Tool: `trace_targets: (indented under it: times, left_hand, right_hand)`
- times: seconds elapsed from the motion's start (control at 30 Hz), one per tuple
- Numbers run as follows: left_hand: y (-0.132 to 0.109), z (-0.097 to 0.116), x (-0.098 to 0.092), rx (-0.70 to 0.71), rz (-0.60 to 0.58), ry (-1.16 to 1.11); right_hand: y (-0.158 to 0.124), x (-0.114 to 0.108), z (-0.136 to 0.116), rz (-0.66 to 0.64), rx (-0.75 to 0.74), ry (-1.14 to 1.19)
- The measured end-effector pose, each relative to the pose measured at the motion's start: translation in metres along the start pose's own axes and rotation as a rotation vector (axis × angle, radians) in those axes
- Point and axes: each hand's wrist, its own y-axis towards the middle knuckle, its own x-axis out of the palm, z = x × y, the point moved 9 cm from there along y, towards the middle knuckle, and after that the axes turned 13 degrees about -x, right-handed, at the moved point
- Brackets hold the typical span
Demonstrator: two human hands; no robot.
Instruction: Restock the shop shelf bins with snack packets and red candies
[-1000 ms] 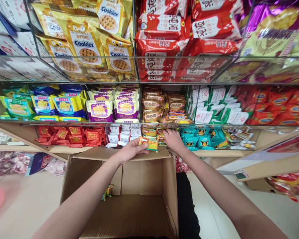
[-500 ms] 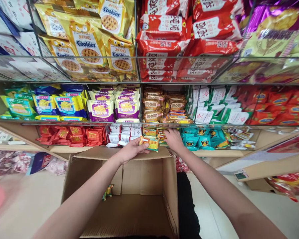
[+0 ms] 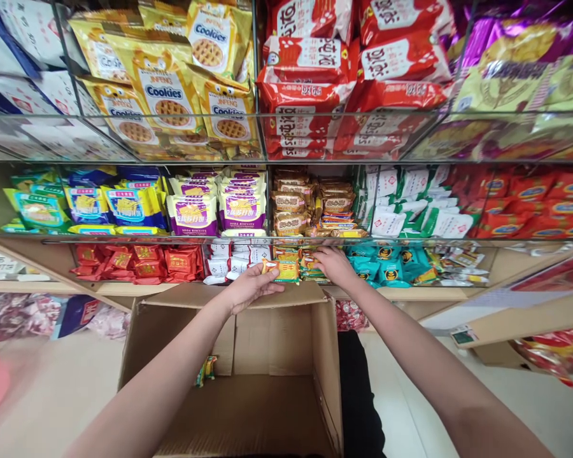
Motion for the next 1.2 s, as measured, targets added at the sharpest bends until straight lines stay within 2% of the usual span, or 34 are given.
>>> trace_targets:
  times: [0.13, 0.33, 0.57, 0.63, 0.73, 0.83, 0.9, 0.97, 1.03, 1.07, 1.13, 1.2]
  left_hand:
    - [-0.001, 0.0, -0.002, -0.006, 0.012, -0.027]
    - [-0.003, 0.002, -0.002, 0.007, 0.027, -0.059]
    - [-0.002, 0.002, -0.02, 0.018, 0.188, -0.192]
    - [-0.003, 0.0, -0.025, 0.003, 0.237, -0.235]
    - [-0.004, -0.001, -0.031, -0.002, 0.297, -0.266]
    - [-0.002, -0.002, -0.033, -0.013, 0.313, -0.245]
    - [0.001, -0.001, -0.03, -0.018, 0.285, -0.193]
    - [0.005, 0.001, -0.022, -0.014, 0.229, -0.093]
    - [0.007, 0.004, -0.011, 0.016, 0.176, 0.061]
    - [0.005, 0.007, -0.008, 0.05, 0.189, 0.162]
    - [-0.005, 0.016, -0.006, 0.153, 0.34, 0.427]
    - [-0.022, 0.024, -0.006, 0.228, 0.577, 0.751]
  right_hand:
    - [-0.002, 0.004, -0.003, -0.04, -0.047, -0.001]
    - [-0.009, 0.01, -0.006, -0.012, -0.055, 0.015]
    - [-0.011, 0.011, -0.006, -0.024, -0.016, 0.029]
    - [-0.013, 0.005, -0.007, 0.015, -0.011, 0.039]
    - [-0.018, -0.01, -0.011, 0.142, 0.008, 0.085]
    - [-0.022, -0.023, -0.014, 0.292, 0.079, 0.269]
    - [-0.02, -0.022, -0.015, 0.333, 0.149, 0.527]
    - [-0.012, -0.015, -0.022, 0.308, 0.174, 0.817]
    - [-0.001, -0.009, -0.035, 0.229, 0.115, 1.022]
    - [0.004, -0.007, -0.041, 0.186, 0.078, 1.073]
    - [0.009, -0.003, -0.043, 0.143, 0.078, 1.071]
    - [0.008, -0.001, -0.031, 0.162, 0.181, 0.947]
